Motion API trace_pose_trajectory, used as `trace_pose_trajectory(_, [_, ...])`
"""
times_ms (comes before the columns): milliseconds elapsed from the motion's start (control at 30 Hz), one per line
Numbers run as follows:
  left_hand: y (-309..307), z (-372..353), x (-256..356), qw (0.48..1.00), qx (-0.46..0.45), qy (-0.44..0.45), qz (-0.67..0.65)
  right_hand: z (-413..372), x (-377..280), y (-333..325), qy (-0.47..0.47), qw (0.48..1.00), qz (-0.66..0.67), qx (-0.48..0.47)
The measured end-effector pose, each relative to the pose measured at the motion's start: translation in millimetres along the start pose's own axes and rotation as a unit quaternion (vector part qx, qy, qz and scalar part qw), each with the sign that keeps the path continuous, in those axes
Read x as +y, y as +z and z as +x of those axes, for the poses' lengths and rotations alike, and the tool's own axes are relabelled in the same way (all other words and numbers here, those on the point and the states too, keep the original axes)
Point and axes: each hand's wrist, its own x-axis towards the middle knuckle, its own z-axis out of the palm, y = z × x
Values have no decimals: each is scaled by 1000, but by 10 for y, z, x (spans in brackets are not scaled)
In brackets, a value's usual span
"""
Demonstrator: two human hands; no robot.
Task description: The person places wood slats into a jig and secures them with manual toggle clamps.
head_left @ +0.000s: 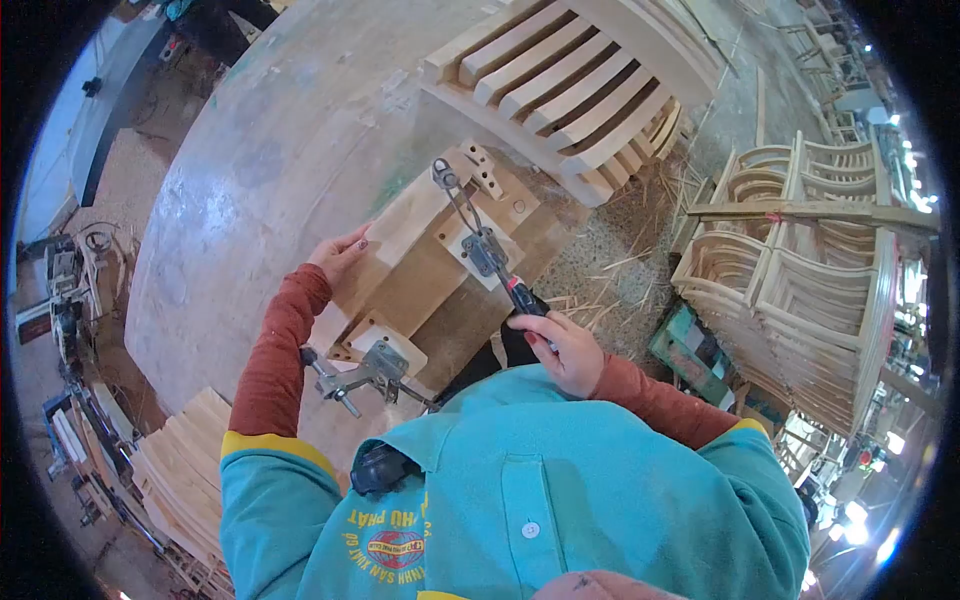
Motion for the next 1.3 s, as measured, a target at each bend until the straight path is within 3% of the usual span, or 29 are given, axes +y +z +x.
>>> trace_pose_trajectory(233, [-1,10,-56,998,-9,40,43,264,13,74,65,996,-57,20])
trace_pose_trajectory(267, [4,19,-49,997,-8,53,47,348,147,144,17,995,-84,52])
trace_pose_trajectory(367, [17,-11,12,998,-1,45,45,470,407,346,166,986,19,-22])
trace_pose_trajectory(467, [46,-80,129,1000,6,11,17,537,381,362,206,973,90,-48])
trace_pose_trajectory(567, [62,-40,62,1000,14,25,-1,570,479,478,183,983,-2,6])
trace_pose_trajectory(767, [-4,-71,38,997,54,39,46,567,431,457,178,984,5,11])
trace_pose_trajectory(867, [-261,-283,-271,960,184,150,-150,578,661,515,160,984,73,1])
trace_pose_trajectory(967, [-112,-1367,81,878,372,109,-282,608,774,568,208,952,224,-32])
trace_pose_trajectory(1067, [511,-2197,342,878,366,-120,-286,666,667,590,248,925,289,-20])
trace_pose_trajectory(1133, [1174,-2418,76,903,210,-163,-338,696,715,647,261,913,311,-26])
trace_pose_trajectory(1233, [2047,-2114,25,848,242,-50,-469,774,813,609,257,913,312,-59])
trace_pose_trajectory(1300, [2096,-1956,-31,727,250,36,-638,871,819,618,230,925,290,-85])
